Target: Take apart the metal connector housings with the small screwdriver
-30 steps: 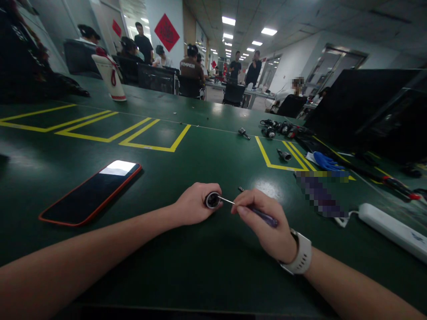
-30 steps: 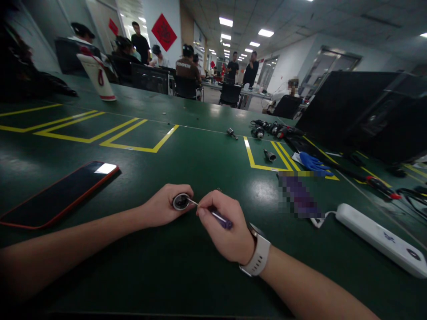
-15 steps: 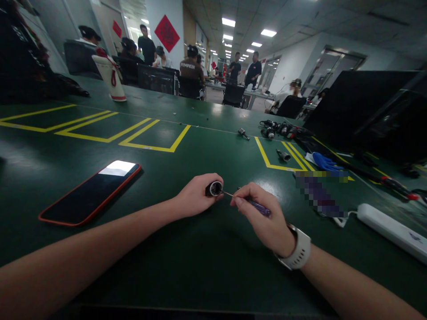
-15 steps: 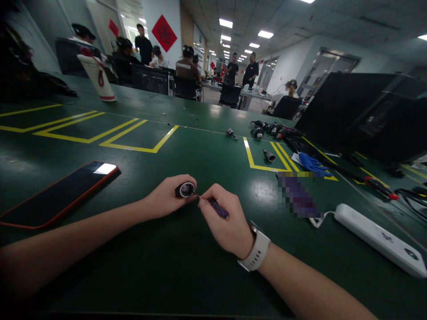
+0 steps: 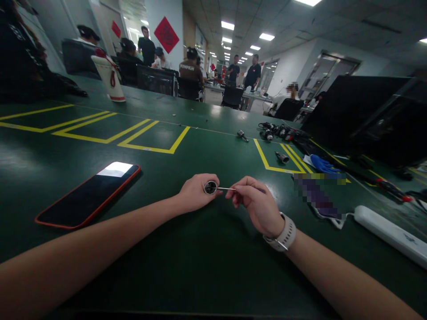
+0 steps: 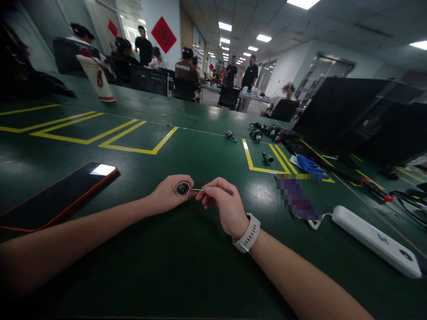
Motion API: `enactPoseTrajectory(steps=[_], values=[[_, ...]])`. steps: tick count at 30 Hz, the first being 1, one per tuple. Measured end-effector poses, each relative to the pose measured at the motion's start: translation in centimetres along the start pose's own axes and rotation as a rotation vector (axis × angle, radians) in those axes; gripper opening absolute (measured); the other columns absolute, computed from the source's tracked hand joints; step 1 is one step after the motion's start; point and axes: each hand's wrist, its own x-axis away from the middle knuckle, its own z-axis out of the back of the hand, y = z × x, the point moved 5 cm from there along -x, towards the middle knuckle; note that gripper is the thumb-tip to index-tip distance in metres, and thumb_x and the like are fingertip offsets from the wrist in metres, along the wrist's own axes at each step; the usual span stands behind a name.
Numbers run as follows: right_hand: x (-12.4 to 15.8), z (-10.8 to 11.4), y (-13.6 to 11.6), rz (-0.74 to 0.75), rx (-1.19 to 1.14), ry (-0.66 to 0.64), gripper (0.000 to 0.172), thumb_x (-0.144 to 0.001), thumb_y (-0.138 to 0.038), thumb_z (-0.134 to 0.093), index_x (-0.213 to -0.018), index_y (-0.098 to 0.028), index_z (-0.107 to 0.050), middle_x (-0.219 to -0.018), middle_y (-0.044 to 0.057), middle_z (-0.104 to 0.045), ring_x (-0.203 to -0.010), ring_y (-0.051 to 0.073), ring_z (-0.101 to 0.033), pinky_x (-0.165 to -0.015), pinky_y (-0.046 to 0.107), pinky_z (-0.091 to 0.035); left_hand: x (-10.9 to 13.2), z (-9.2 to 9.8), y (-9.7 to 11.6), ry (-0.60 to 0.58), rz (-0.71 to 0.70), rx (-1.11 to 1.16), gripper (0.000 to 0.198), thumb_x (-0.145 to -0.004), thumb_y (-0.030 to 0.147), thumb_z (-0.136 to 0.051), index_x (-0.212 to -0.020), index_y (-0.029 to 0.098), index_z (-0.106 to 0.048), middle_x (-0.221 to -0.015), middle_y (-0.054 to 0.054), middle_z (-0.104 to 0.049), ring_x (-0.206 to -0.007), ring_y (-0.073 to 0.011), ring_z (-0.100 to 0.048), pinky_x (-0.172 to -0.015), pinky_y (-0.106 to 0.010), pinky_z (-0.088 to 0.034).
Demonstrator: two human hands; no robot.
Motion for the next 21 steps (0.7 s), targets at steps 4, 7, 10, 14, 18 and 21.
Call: enactPoseTrajectory(steps=[4, 7, 10, 14, 18, 21], values=[[0.4, -0.1, -0.8, 0.119, 0.139, -0.010, 0.008, -0.078, -0.020, -0.056, -0.071, -0.017, -0.057, -0.068, 0.002, -0.064, -0.059, 0.012, -0.054, -0.055, 0.026, -0.043, 0.1, 0.0, 0.1, 0.001, 0.045, -0.057, 0.013, -0.072, 0.030, -0.060, -0.071, 0.019, -0.055, -0.067, 0.002, -0.058, -0.063, -0.0137, -0.052, -0.054, -0.024, -0.034], [1.2, -0.8, -2.0, 0.277, 0.483, -0.056, 0.009, -0.080, -0.020, -0.055, -0.074, -0.018, -0.060, -0.069, 0.000, -0.060, -0.061, 0.012, -0.053, -0.057, 0.027, -0.042, 0.3, 0.1, 0.5, -0.018, 0.049, -0.168, 0.010, -0.073, 0.030, -0.058, -0.072, 0.020, -0.056, -0.071, 0.001, -0.060, -0.068, -0.0160, -0.055, -0.055, -0.026, -0.033], [1.4, -1.1, -2.1, 0.277, 0.616, -0.101, 0.011, -0.081, -0.020, -0.054, -0.073, -0.018, -0.061, -0.068, 0.000, -0.058, -0.062, 0.012, -0.052, -0.058, 0.028, -0.041, 0.4, -0.1, 1.1, -0.060, -0.012, -0.224, 0.008, -0.074, 0.028, -0.057, -0.072, 0.021, -0.057, -0.074, 0.001, -0.061, -0.071, -0.0175, -0.056, -0.056, -0.027, -0.033], [0.8, -0.7, -1.2, 0.142, 0.393, -0.104, 0.009, -0.079, -0.019, -0.055, -0.071, -0.017, -0.057, -0.069, 0.001, -0.062, -0.060, 0.012, -0.053, -0.054, 0.026, -0.043, 0.5, 0.0, 1.0, -0.065, 0.003, -0.237, 0.010, -0.076, 0.031, -0.056, -0.073, 0.021, -0.057, -0.073, 0.001, -0.061, -0.069, -0.0178, -0.056, -0.055, -0.027, -0.032], [0.6, -0.4, -0.9, 0.132, 0.341, -0.084, 0.008, -0.079, -0.019, -0.055, -0.071, -0.017, -0.057, -0.068, 0.001, -0.062, -0.058, 0.011, -0.053, -0.054, 0.025, -0.043, 0.4, 0.0, 1.0, -0.079, -0.002, -0.245, 0.013, -0.077, 0.033, -0.056, -0.074, 0.021, -0.058, -0.073, 0.000, -0.061, -0.068, -0.0175, -0.056, -0.055, -0.027, -0.032], [1.1, -0.8, -1.5, 0.241, 0.509, -0.135, 0.009, -0.080, -0.020, -0.054, -0.072, -0.017, -0.059, -0.069, 0.001, -0.061, -0.061, 0.012, -0.053, -0.056, 0.026, -0.042, 0.5, -0.1, 1.1, -0.091, -0.021, -0.269, 0.013, -0.076, 0.033, -0.056, -0.073, 0.021, -0.058, -0.073, 0.000, -0.062, -0.068, -0.0169, -0.057, -0.055, -0.026, -0.033]])
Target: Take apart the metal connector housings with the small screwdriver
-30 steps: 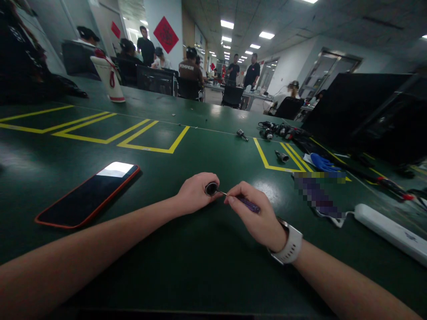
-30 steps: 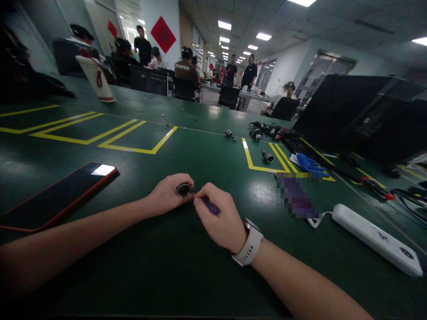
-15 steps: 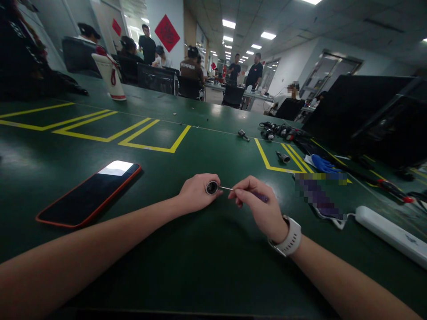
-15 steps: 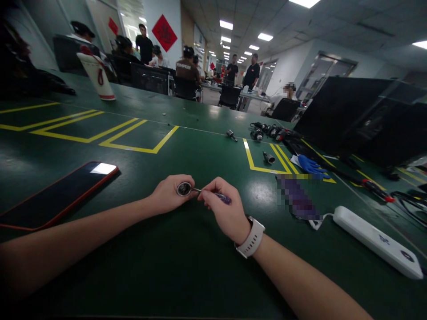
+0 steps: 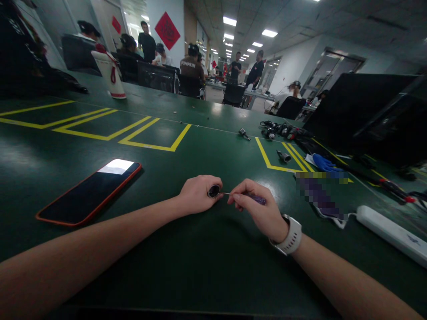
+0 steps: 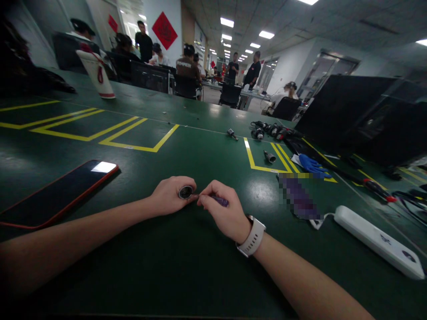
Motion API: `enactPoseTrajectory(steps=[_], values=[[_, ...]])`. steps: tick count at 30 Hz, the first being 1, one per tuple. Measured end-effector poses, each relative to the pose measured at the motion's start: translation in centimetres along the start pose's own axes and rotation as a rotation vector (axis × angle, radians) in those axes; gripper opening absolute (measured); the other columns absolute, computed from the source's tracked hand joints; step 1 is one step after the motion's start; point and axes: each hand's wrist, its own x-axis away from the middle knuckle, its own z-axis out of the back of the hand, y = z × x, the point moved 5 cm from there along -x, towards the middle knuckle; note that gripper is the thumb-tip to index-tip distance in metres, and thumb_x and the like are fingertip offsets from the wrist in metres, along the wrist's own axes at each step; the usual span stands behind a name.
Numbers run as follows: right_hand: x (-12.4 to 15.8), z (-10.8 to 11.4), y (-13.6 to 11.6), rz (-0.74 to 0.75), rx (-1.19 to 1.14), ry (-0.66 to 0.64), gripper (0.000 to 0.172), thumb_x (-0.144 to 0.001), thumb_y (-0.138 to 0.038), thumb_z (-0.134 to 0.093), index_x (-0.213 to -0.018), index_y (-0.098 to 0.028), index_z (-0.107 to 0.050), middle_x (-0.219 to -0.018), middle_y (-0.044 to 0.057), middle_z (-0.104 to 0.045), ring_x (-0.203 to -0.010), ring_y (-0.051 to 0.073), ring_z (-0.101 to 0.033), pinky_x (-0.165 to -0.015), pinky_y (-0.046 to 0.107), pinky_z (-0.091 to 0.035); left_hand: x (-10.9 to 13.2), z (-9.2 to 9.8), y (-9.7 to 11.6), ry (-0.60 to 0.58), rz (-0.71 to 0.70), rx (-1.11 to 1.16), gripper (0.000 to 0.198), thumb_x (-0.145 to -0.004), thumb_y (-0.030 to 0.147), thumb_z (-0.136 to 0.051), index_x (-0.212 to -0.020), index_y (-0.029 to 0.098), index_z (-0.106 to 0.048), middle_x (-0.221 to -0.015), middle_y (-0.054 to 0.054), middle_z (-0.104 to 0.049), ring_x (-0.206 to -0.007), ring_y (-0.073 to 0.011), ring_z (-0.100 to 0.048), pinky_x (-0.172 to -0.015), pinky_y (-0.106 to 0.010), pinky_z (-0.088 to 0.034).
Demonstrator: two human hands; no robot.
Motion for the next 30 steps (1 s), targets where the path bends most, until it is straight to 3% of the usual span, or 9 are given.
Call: enactPoseTrajectory(steps=[4, 9, 14, 23, 30], values=[[0.5, -0.1, -1.0, 0.179, 0.213, -0.062, 0.011, -0.083, -0.019, -0.052, -0.076, -0.016, -0.061, -0.071, 0.001, -0.060, -0.064, 0.012, -0.054, -0.060, 0.028, -0.042, 0.1, 0.0, 0.1, 0.016, -0.021, 0.005, 0.008, -0.075, 0.029, -0.057, -0.072, 0.021, -0.057, -0.073, 0.001, -0.063, -0.069, -0.0163, -0.057, -0.055, -0.026, -0.035], [0.6, 0.1, -0.4, 0.165, 0.139, -0.060, 0.009, -0.084, -0.021, -0.053, -0.079, -0.018, -0.059, -0.074, 0.002, -0.062, -0.064, 0.012, -0.055, -0.060, 0.028, -0.044, 0.2, 0.0, 0.0, 0.050, -0.021, 0.016, 0.011, -0.075, 0.031, -0.058, -0.072, 0.020, -0.057, -0.072, 0.001, -0.061, -0.068, -0.0165, -0.057, -0.055, -0.026, -0.035], [0.8, -0.1, -0.8, 0.251, 0.224, -0.103, 0.009, -0.085, -0.018, -0.052, -0.082, -0.018, -0.060, -0.077, 0.003, -0.063, -0.070, 0.014, -0.058, -0.066, 0.030, -0.045, 0.2, -0.1, -0.2, 0.087, -0.059, 0.068, 0.008, -0.075, 0.026, -0.058, -0.073, 0.019, -0.055, -0.071, 0.001, -0.058, -0.067, -0.0154, -0.055, -0.058, -0.027, -0.037], [0.6, 0.0, 1.3, 0.052, -0.165, -0.031, 0.007, -0.085, -0.021, -0.056, -0.083, -0.018, -0.061, -0.082, 0.003, -0.064, -0.068, 0.012, -0.057, -0.060, 0.027, -0.048, 0.0, -0.1, -0.4, 0.125, -0.099, 0.307, 0.012, -0.072, 0.021, -0.061, -0.067, 0.017, -0.051, -0.065, 0.003, -0.051, -0.061, -0.0121, -0.049, -0.057, -0.025, -0.037], [0.7, 0.3, 0.9, 0.105, -0.090, 0.043, 0.007, -0.086, -0.020, -0.055, -0.082, -0.019, -0.061, -0.080, 0.002, -0.063, -0.066, 0.012, -0.055, -0.060, 0.028, -0.046, 0.0, 0.2, -0.5, 0.162, -0.073, 0.400, 0.013, -0.071, 0.023, -0.061, -0.065, 0.016, -0.051, -0.062, 0.003, -0.050, -0.057, -0.0108, -0.046, -0.054, -0.024, -0.035]])
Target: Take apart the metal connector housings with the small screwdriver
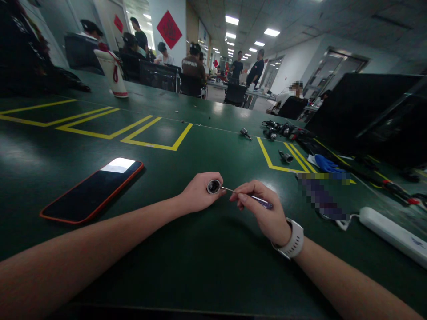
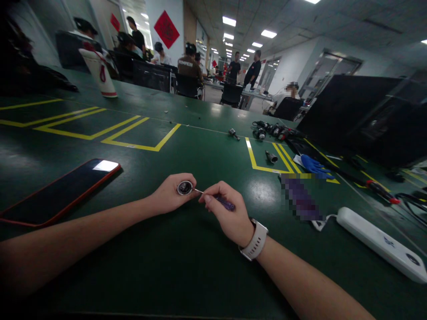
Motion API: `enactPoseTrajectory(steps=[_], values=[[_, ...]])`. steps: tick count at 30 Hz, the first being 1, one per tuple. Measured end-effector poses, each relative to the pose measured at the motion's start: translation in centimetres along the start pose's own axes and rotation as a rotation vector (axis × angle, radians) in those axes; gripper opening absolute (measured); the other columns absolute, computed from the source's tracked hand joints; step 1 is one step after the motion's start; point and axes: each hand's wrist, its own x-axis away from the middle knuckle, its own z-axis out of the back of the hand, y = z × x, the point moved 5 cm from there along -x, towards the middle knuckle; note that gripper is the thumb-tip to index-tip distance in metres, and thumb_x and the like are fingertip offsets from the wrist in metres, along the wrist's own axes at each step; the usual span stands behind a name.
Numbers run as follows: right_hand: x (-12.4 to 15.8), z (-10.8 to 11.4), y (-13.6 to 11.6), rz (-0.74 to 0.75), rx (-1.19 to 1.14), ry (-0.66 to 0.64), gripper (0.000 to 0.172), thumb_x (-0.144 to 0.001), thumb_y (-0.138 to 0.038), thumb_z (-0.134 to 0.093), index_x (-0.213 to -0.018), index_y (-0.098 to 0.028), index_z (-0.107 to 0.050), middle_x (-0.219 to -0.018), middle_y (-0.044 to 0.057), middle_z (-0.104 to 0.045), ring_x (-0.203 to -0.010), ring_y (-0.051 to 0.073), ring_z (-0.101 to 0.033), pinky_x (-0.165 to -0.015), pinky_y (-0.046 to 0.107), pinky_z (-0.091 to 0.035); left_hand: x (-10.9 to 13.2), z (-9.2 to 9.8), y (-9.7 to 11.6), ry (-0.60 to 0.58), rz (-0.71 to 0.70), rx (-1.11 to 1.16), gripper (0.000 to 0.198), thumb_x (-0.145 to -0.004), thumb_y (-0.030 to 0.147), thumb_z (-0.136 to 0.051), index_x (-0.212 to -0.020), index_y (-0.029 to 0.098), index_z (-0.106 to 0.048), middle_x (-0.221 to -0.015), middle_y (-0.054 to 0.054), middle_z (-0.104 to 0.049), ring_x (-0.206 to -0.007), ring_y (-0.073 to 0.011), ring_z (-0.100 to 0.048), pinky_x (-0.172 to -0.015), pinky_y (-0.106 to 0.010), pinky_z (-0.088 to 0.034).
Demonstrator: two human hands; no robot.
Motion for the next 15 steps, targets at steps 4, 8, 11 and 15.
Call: enactPoseTrajectory(steps=[4, 8, 11, 15], values=[[0.2, 0.0, -0.8, 0.072, 0.099, -0.013, 0.007, -0.085, -0.019, -0.054, -0.082, -0.019, -0.060, -0.079, 0.002, -0.062, -0.066, 0.012, -0.054, -0.060, 0.028, -0.044, 0.0, 0.1, -0.1, 0.027, 0.009, 0.062, 0.019, -0.070, 0.027, -0.064, -0.064, 0.016, -0.050, -0.060, 0.004, -0.048, -0.055, -0.0096, -0.044, -0.052, -0.023, -0.034], [0.8, 0.1, -1.8, 0.179, 0.062, 0.021, 0.008, -0.086, -0.018, -0.052, -0.085, -0.021, -0.059, -0.080, 0.002, -0.062, -0.068, 0.014, -0.055, -0.060, 0.030, -0.044, 0.1, 0.1, 0.0, 0.036, 0.052, 0.174, 0.023, -0.069, 0.032, -0.067, -0.065, 0.016, -0.050, -0.061, 0.004, -0.049, -0.055, -0.0092, -0.044, -0.052, -0.023, -0.036], [1.1, 0.5, -2.6, 0.277, -0.003, 0.115, 0.010, -0.088, -0.020, -0.050, -0.090, -0.023, -0.060, -0.083, 0.002, -0.061, -0.072, 0.015, -0.056, -0.058, 0.031, -0.043, 0.1, 0.2, 0.5, 0.037, 0.113, 0.281, 0.024, -0.067, 0.031, -0.070, -0.066, 0.016, -0.051, -0.062, 0.004, -0.050, -0.057, -0.0091, -0.046, -0.052, -0.023, -0.037], [0.9, 0.7, -3.5, 0.309, 0.131, 0.207, 0.016, -0.089, -0.017, -0.049, -0.097, -0.022, -0.062, -0.094, 0.004, -0.060, -0.078, 0.016, -0.057, -0.066, 0.033, -0.046, 0.3, 0.1, 0.9, 0.028, 0.300, 0.557, 0.027, -0.068, 0.037, -0.068, -0.069, 0.018, -0.049, -0.058, 0.007, -0.043, -0.048, -0.0067, -0.038, -0.042, -0.020, -0.029]])
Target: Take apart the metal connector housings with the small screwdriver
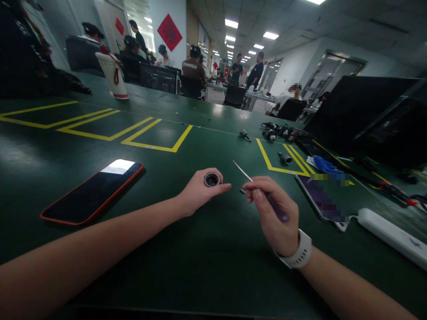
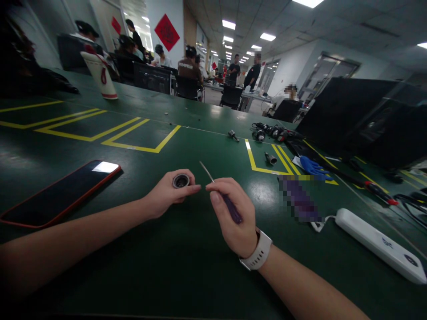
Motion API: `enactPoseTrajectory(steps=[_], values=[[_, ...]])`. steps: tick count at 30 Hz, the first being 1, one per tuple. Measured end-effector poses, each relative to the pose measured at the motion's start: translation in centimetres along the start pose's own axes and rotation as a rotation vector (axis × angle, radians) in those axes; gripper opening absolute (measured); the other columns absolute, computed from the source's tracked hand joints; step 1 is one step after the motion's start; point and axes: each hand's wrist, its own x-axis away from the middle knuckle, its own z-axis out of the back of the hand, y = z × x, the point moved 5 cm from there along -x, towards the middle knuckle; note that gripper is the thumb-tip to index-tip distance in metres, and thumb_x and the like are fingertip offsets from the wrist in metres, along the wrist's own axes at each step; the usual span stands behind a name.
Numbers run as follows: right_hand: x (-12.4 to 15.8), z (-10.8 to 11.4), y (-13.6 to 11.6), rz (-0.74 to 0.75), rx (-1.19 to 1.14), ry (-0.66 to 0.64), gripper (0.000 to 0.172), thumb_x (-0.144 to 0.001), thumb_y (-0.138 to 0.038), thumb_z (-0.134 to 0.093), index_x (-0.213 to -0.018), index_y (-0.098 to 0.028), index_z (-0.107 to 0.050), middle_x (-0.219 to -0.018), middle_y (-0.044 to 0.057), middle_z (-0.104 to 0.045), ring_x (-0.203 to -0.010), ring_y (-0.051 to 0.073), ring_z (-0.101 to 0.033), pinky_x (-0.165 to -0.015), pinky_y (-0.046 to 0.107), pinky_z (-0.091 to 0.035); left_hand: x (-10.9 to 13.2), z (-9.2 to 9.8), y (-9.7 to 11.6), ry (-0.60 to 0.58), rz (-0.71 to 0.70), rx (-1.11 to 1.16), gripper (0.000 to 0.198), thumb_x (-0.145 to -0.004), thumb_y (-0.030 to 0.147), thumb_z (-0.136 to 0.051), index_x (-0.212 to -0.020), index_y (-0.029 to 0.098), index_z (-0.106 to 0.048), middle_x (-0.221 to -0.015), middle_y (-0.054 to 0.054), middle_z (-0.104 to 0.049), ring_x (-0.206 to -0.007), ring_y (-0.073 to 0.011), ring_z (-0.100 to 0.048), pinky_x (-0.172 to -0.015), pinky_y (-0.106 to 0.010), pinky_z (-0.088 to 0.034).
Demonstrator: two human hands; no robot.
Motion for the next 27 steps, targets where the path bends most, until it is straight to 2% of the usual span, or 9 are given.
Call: enactPoseTrajectory(steps=[3, 5, 8, 10, 13, 18, 22, 27], values=[[-0.4, -0.5, -0.1, -0.023, 0.124, -0.067, 0.013, -0.087, -0.016, -0.053, -0.096, -0.023, -0.060, -0.099, 0.005, -0.059, -0.089, 0.017, -0.058, -0.076, 0.035, -0.047, 0.3, -0.7, 0.1, -0.105, 0.110, 0.090, 0.029, -0.071, 0.044, -0.064, -0.072, 0.018, -0.049, -0.056, 0.008, -0.038, -0.045, -0.0062, -0.033, -0.039, -0.019, -0.023], [-0.4, -0.8, -0.2, -0.025, 0.162, -0.111, 0.014, -0.083, -0.016, -0.059, -0.093, -0.024, -0.056, -0.104, 0.005, -0.058, -0.096, 0.019, -0.057, -0.080, 0.037, -0.047, 0.5, -1.1, 0.3, -0.157, 0.078, -0.013, 0.030, -0.072, 0.045, -0.064, -0.073, 0.017, -0.052, -0.058, 0.006, -0.042, -0.049, -0.0071, -0.037, -0.042, -0.020, -0.028], [-0.3, -1.3, -0.3, -0.019, 0.199, -0.193, 0.026, -0.076, -0.017, -0.068, -0.094, -0.025, -0.051, -0.114, 0.005, -0.056, -0.107, 0.021, -0.054, -0.089, 0.040, -0.045, 0.9, -2.0, 0.7, -0.242, -0.044, -0.137, 0.030, -0.075, 0.045, -0.060, -0.078, 0.015, -0.057, -0.069, 0.001, -0.053, -0.063, -0.0109, -0.048, -0.056, -0.025, -0.040], [-0.1, -1.6, -0.5, -0.012, 0.186, -0.251, 0.034, -0.073, -0.017, -0.071, -0.097, -0.026, -0.048, -0.118, 0.005, -0.055, -0.111, 0.022, -0.052, -0.093, 0.041, -0.043, 1.2, -2.6, 0.8, -0.309, -0.089, -0.106, 0.031, -0.079, 0.046, -0.056, -0.085, 0.015, -0.059, -0.076, -0.001, -0.056, -0.070, -0.0132, -0.051, -0.062, -0.028, -0.044], [0.0, -1.8, -0.6, -0.026, 0.144, -0.305, 0.041, -0.071, -0.016, -0.073, -0.100, -0.026, -0.045, -0.119, 0.005, -0.055, -0.111, 0.020, -0.053, -0.094, 0.039, -0.044, 1.7, -3.5, 0.7, -0.370, -0.067, -0.010, 0.031, -0.082, 0.045, -0.052, -0.094, 0.016, -0.058, -0.083, -0.003, -0.059, -0.076, -0.0154, -0.055, -0.065, -0.028, -0.046], [0.0, -1.7, -0.3, -0.057, 0.190, -0.310, 0.043, -0.072, -0.014, -0.071, -0.102, -0.025, -0.043, -0.116, 0.005, -0.056, -0.107, 0.020, -0.056, -0.091, 0.038, -0.045, 2.1, -3.6, 0.8, -0.312, 0.011, 0.070, 0.025, -0.086, 0.032, -0.049, -0.106, 0.020, -0.055, -0.100, -0.006, -0.062, -0.093, -0.0182, -0.056, -0.075, -0.030, -0.047], [-0.2, -1.6, 0.0, -0.064, 0.285, -0.342, 0.039, -0.073, -0.012, -0.068, -0.101, -0.025, -0.044, -0.108, 0.005, -0.059, -0.097, 0.020, -0.058, -0.081, 0.037, -0.048, 2.2, -3.3, 1.0, -0.301, 0.074, 0.085, 0.028, -0.085, 0.027, -0.048, -0.111, 0.020, -0.052, -0.099, -0.006, -0.060, -0.087, -0.0176, -0.056, -0.064, -0.028, -0.045], [-0.4, -1.5, 0.1, 0.002, 0.433, -0.414, 0.036, -0.074, -0.009, -0.064, -0.101, -0.024, -0.045, -0.100, 0.005, -0.060, -0.090, 0.020, -0.058, -0.076, 0.035, -0.048, 1.9, -2.9, 0.3, -0.283, 0.090, 0.023, 0.037, -0.083, 0.032, -0.050, -0.118, 0.020, -0.046, -0.101, -0.007, -0.058, -0.080, -0.0157, -0.055, -0.055, -0.025, -0.041]])
